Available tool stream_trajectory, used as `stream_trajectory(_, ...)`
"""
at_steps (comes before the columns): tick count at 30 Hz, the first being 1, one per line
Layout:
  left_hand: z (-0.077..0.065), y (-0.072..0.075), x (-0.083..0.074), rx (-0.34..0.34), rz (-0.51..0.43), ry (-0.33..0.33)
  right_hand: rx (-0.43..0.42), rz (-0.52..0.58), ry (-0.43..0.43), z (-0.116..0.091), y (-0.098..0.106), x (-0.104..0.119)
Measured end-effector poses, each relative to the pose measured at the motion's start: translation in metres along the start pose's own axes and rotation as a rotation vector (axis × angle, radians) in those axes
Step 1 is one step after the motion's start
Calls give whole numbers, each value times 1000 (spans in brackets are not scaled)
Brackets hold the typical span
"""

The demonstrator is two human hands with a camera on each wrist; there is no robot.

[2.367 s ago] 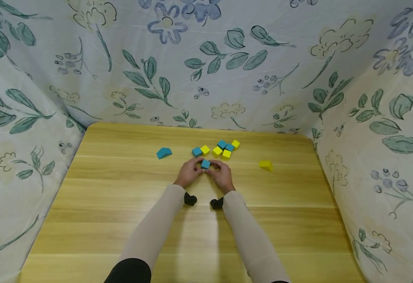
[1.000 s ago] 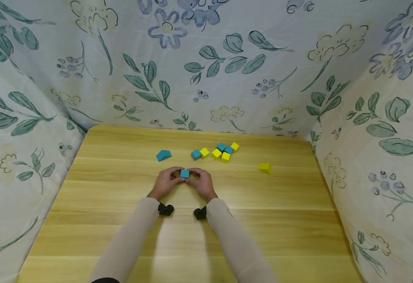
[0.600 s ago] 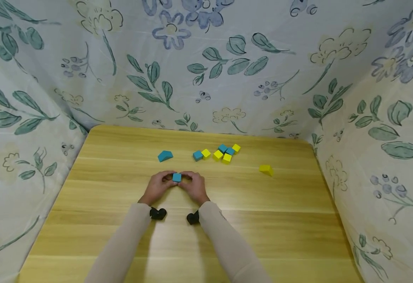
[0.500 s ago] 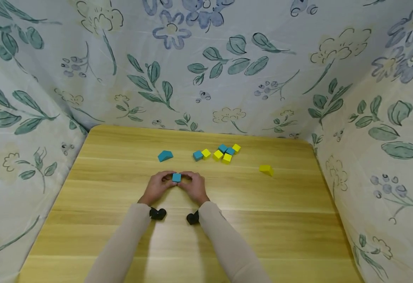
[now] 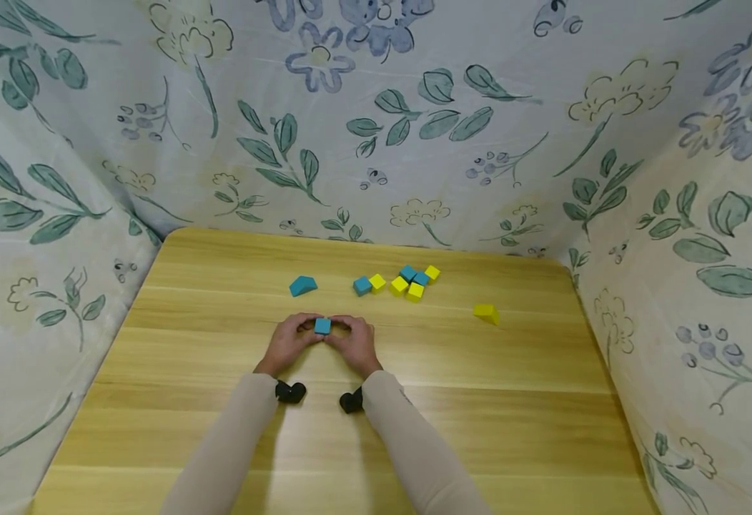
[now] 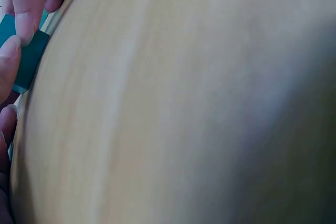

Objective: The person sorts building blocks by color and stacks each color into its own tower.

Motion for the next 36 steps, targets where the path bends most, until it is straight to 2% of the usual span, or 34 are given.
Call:
stream_trajectory(9,-3,0,-2,-26,9,-5,-10,-22,9,-1,0,0)
stream_trajectory(19,-2,-1,-2,-23,32,-8,8,-2,3,-1,1,0)
stream_trajectory(30,-2,0,0,-7,40,12,99,220,-39,-1,16,-8)
stream_trajectory(36,-1,0,-1,0,60,9,49,259,-26,6,33,-10)
Point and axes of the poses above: each hand's wrist, its own z-axis towards the middle knuckle, its own y-axis out of the back of the hand, x = y × z, the point moved 2 cm from there along z, towards the middle knuckle, and after that the axes turned 3 degrees about z, right-handed, at the moved point
